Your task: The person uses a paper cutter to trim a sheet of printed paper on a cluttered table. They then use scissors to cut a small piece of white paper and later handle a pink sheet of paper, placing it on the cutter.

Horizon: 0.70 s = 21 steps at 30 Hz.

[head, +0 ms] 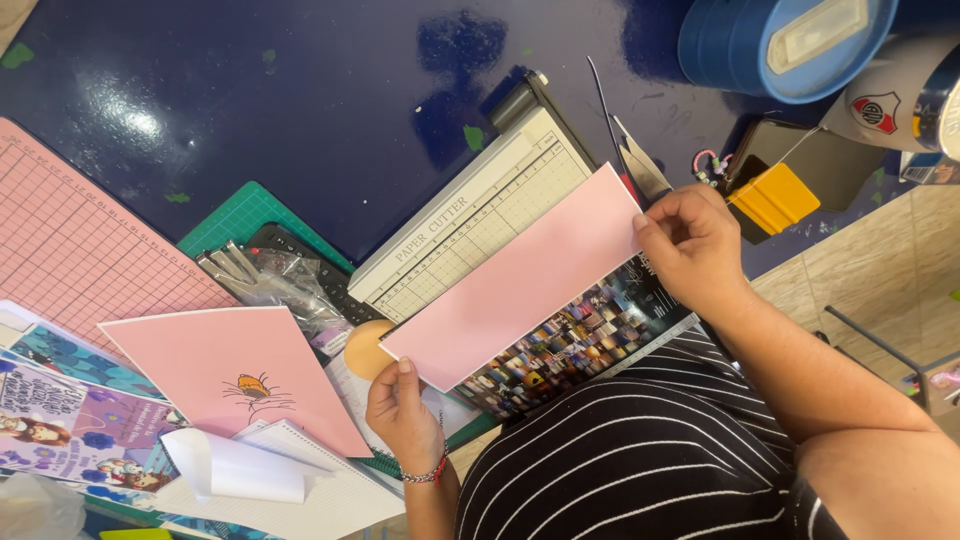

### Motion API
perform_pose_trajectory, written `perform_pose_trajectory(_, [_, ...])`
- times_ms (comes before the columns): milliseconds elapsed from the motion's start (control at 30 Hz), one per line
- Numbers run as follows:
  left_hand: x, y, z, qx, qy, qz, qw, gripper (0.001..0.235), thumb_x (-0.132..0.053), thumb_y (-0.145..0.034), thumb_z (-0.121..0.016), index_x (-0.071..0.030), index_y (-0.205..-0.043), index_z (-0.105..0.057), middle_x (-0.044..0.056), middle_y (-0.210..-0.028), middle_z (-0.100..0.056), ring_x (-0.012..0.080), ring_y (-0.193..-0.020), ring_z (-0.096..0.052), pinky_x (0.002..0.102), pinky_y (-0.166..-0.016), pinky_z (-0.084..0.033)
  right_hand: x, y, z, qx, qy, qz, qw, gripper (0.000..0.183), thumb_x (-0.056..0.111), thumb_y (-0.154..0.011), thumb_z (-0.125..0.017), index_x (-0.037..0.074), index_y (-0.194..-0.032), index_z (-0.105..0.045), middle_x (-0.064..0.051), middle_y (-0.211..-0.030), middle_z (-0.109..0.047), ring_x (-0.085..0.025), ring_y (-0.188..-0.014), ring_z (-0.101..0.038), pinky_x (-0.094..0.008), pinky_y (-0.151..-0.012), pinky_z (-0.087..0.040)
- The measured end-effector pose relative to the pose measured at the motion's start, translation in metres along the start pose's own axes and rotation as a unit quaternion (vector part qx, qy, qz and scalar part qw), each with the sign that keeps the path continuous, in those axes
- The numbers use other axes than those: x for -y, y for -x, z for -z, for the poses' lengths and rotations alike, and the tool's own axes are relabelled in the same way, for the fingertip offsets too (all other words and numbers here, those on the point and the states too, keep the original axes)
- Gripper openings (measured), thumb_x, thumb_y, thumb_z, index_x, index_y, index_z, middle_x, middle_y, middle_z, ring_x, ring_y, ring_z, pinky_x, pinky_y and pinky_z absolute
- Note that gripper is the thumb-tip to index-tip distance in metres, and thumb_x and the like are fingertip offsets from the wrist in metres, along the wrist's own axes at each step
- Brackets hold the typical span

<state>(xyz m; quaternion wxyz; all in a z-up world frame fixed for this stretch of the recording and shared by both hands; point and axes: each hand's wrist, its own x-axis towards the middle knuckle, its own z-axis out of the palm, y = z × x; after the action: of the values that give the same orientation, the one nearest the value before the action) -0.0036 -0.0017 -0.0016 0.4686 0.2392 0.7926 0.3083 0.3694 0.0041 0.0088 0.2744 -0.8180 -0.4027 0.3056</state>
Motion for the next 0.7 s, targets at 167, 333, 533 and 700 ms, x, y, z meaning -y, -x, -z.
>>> perform_pose_trajectory(167, [0.003, 0.000, 0.002, 0.006, 0.000, -0.004, 1.000, 0.016, -0.018, -0.094, -0.074, -0.003, -0.100, -0.074, 0.006, -0.094, -0.075, 0.0129, -0.091, -0.067, 0.028, -0.079, -0.058, 0.003, 0.001, 0.003, 0.008, 0.005, -0.046, 0.999, 0.014, 0.008, -0.096, -0.078, 0.011, -0.089, -0.067, 0.000, -0.084, -0.059, -0.011, -0.071, -0.050, -0.027, -0.069, -0.043])
perform_pose_trajectory(333, [-0.003, 0.002, -0.001, 0.010, -0.021, -0.027, 0.999, 0.016, -0.018, -0.095, -0.073, -0.002, -0.099, -0.074, 0.007, -0.095, -0.076, 0.0124, -0.093, -0.067, 0.028, -0.083, -0.058, 0.004, -0.001, 0.003, 0.016, -0.048, -0.154, 0.987, 0.016, 0.012, -0.097, -0.082, 0.013, -0.089, -0.068, 0.004, -0.072, -0.058, -0.004, -0.061, -0.045, -0.021, -0.058, -0.038])
perform_pose_trajectory(533, [-0.005, 0.002, -0.002, 0.007, -0.006, 0.000, 1.000, 0.017, -0.019, -0.096, -0.072, -0.002, -0.096, -0.073, 0.008, -0.094, -0.075, 0.0140, -0.092, -0.067, 0.030, -0.077, -0.058, -0.010, -0.003, 0.003, 0.047, -0.169, -0.244, 0.954, 0.013, 0.012, -0.093, -0.082, 0.011, -0.101, -0.072, 0.002, -0.088, -0.072, -0.002, -0.074, -0.060, -0.015, -0.074, -0.052])
perform_pose_trajectory(700, [0.003, -0.003, 0.003, 0.011, -0.072, -0.035, 0.997, 0.020, -0.022, -0.093, -0.074, -0.002, -0.098, -0.075, 0.008, -0.094, -0.076, 0.0123, -0.089, -0.066, 0.027, -0.081, -0.056, 0.001, 0.002, 0.012, -0.054, 0.135, 0.242, 0.959, 0.024, 0.008, -0.101, -0.088, -0.005, -0.115, -0.074, -0.022, -0.105, -0.062, -0.038, -0.095, -0.057, -0.047, -0.086, -0.048])
